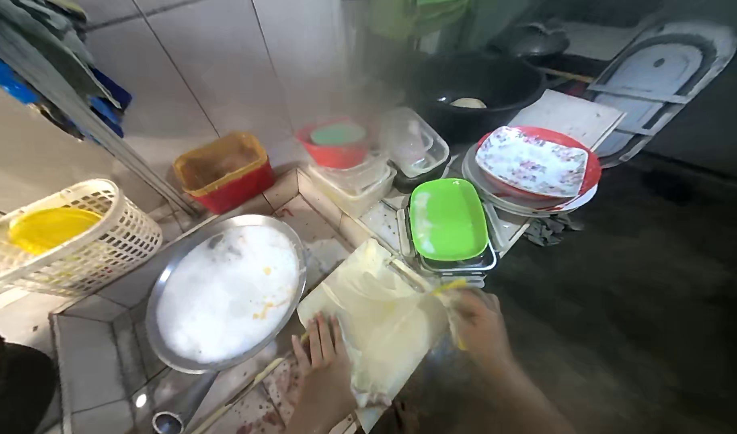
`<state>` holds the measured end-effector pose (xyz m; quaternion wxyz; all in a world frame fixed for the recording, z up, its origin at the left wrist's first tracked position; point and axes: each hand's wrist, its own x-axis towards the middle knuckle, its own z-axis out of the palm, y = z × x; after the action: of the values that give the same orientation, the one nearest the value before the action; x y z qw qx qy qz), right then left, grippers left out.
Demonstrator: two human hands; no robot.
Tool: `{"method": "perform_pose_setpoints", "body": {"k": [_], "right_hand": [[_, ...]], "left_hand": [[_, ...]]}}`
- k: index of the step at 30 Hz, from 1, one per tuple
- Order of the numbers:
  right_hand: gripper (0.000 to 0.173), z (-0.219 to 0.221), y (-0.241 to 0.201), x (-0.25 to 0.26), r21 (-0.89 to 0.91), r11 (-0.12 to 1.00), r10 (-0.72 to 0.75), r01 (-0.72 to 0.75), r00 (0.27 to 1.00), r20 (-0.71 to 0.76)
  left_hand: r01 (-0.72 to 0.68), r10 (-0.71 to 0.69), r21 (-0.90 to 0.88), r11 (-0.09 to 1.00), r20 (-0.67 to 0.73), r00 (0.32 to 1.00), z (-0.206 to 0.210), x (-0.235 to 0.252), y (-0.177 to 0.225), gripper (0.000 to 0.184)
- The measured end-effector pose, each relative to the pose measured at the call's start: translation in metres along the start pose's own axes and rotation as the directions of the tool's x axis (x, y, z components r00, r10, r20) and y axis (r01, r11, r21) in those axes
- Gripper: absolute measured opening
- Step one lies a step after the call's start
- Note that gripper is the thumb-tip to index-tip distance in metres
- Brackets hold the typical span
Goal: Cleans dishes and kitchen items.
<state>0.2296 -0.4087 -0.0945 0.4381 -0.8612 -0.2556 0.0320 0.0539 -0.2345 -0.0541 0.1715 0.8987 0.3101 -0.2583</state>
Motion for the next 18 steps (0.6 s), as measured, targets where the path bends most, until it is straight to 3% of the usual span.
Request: {"method": "perform_pose_setpoints", "body": {"k": [2,4,6,12,13,15,18], "right_hand": [[0.019,-0.009,-0.009,-0.004,0.265,0.943,0.236,-0.203,0.967,-0.097],[0.019,-0.017,-0.008,-0.016,0.499,0.823,0.379,-0.272,0.917,-0.125],[0.02,-0.027,-0.001,-0.031,0.601,0.742,0.453,-0.296,0.883,-0.125],[0.018,-0.066,0.056,-0.053,0.597,0.733,0.475,-0.327,0.874,-0.104],[0.017,-0.072,0.066,-0.053,0.602,0.736,0.455,-0.31,0.885,-0.1],[0.015,-0.082,0.081,-0.049,0.614,0.74,0.414,-0.275,0.905,-0.093],[0.017,-0.09,0.093,-0.039,0.619,0.754,0.352,-0.222,0.931,-0.095]], "left_hand": [[-0.115,0.111,-0.034,0.993,-0.107,0.988,0.006,-0.011,0.002,0.133],[-0.252,0.237,-0.053,0.966,-0.204,0.95,0.024,-0.019,0.013,0.122],[-0.263,0.251,-0.057,0.963,-0.163,0.954,0.031,-0.021,0.028,0.111],[-0.186,0.183,-0.027,0.982,-0.07,0.981,0.019,-0.031,0.052,0.085],[-0.206,0.201,-0.043,0.978,-0.104,0.974,0.017,-0.035,0.05,0.079],[-0.274,0.247,-0.042,0.961,-0.322,0.914,0.011,-0.044,0.042,0.061],[-0.193,0.123,-0.093,0.977,-0.495,0.86,-0.028,-0.058,0.023,0.041]]}}
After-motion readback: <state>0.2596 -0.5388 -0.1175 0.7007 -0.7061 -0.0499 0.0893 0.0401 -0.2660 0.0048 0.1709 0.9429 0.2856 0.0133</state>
